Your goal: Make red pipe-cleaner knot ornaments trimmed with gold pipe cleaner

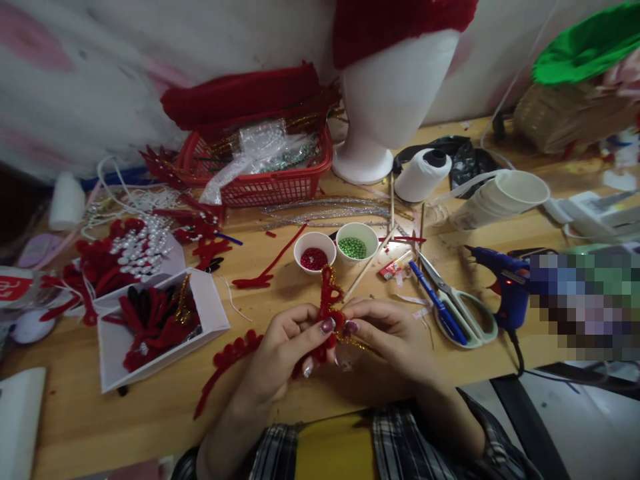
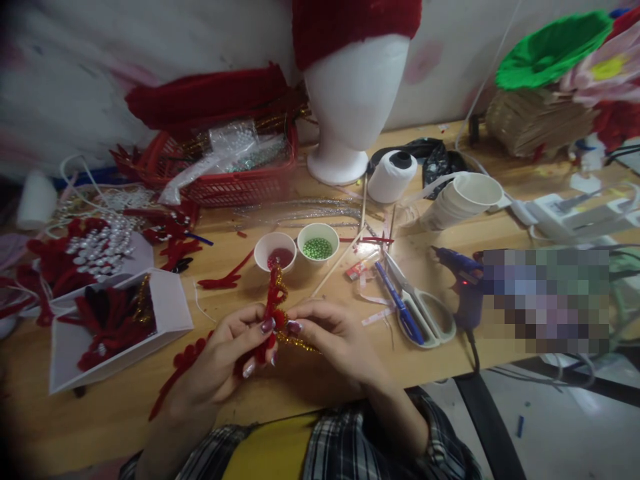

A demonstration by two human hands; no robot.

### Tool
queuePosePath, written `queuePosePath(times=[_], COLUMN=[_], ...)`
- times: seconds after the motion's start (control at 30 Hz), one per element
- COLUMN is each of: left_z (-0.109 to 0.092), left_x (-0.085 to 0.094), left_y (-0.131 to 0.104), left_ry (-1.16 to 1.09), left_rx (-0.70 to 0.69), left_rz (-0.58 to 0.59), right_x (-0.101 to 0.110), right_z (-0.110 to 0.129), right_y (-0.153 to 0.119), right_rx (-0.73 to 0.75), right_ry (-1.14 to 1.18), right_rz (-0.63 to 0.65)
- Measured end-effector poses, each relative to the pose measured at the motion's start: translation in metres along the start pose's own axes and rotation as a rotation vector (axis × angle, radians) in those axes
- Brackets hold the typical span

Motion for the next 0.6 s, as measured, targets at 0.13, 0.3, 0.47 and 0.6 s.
queuePosePath(times=[0.13, 0.3, 0.47, 0.6], left_z=[-0.005, -0.012, -0.016, -0.016], left_x=[0.003, 0.003, 0.002, 0.005], left_y=[-0.003, -0.007, -0.012, -0.012], left_ry=[0.139, 0.364, 0.539, 0.618], left_rx=[-0.073, -0.097, -0.126, -0.16], left_rz=[-0.046, -0.15, -0.232, -0.289], right_x=[-0.001, -0.001, -0.006, -0.01], right_z=[0.005, 0.007, 0.008, 0.012], right_y=[-0.002, -0.003, -0.003, -0.002], right_rx=[0.008, 0.064, 0.051, 0.104], right_ry=[-0.025, -0.19, -0.29, -0.404], right_rz=[0.014, -0.063, -0.092, -0.102])
Point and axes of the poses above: each hand's wrist, its own y-axis towards the middle knuckle, its own x-axis out of the back of the hand, z = x × y, the point moved 3 cm from there along y, towards the middle knuckle, and after that the axes turned 13 degrees about y, right-handed, at the moved point
